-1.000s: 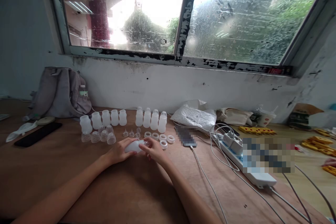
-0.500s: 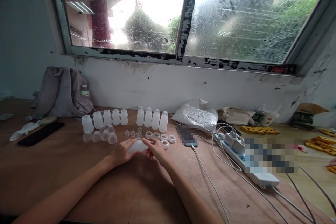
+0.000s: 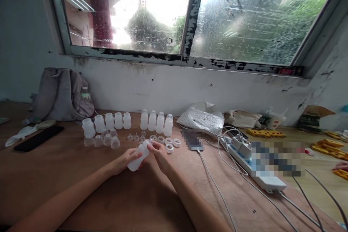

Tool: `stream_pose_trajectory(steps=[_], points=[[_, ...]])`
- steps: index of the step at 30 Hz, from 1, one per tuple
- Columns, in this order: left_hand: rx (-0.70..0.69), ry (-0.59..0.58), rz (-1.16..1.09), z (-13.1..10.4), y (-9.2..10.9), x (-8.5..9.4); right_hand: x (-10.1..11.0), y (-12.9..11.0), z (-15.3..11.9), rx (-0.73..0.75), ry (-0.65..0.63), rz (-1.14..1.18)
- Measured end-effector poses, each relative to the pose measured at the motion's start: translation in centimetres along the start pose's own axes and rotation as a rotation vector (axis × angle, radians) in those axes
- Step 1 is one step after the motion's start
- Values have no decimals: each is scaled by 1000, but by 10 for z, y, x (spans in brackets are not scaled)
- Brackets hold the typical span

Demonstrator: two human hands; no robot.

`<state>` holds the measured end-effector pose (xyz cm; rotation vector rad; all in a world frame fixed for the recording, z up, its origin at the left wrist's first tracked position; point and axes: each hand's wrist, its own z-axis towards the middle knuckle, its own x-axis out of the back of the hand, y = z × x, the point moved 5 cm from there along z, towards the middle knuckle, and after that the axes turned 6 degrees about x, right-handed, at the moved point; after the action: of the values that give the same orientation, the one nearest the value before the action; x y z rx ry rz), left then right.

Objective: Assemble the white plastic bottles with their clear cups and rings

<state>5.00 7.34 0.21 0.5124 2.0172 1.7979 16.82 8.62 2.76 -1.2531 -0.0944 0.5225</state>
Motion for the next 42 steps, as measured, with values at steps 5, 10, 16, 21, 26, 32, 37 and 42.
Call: stream_pose_trajectory(steps=[5, 10, 16, 21, 26, 32, 37, 42], points=[[-204, 204, 432, -1, 9, 7, 3, 2, -3, 54, 56, -59], [-287, 353, 450, -1, 8, 7, 4, 7, 0, 24, 107, -150], [-313, 528, 256, 5, -5, 20, -8, 20, -1, 0, 50, -258], [-321, 528, 373, 9, -12, 29, -9, 22, -4, 28, 103, -333], [-447, 730, 1024, -3, 11, 41, 13, 17, -2, 40, 331, -176], [-366, 994, 1408, -12, 23, 62, 35, 20, 1, -70, 500, -98], [-201, 1037, 1546, -10, 15, 77, 36, 24, 0, -110, 517, -128], [-172, 990, 1501, -5, 11, 91, 36, 26, 2, -126, 524, -131]])
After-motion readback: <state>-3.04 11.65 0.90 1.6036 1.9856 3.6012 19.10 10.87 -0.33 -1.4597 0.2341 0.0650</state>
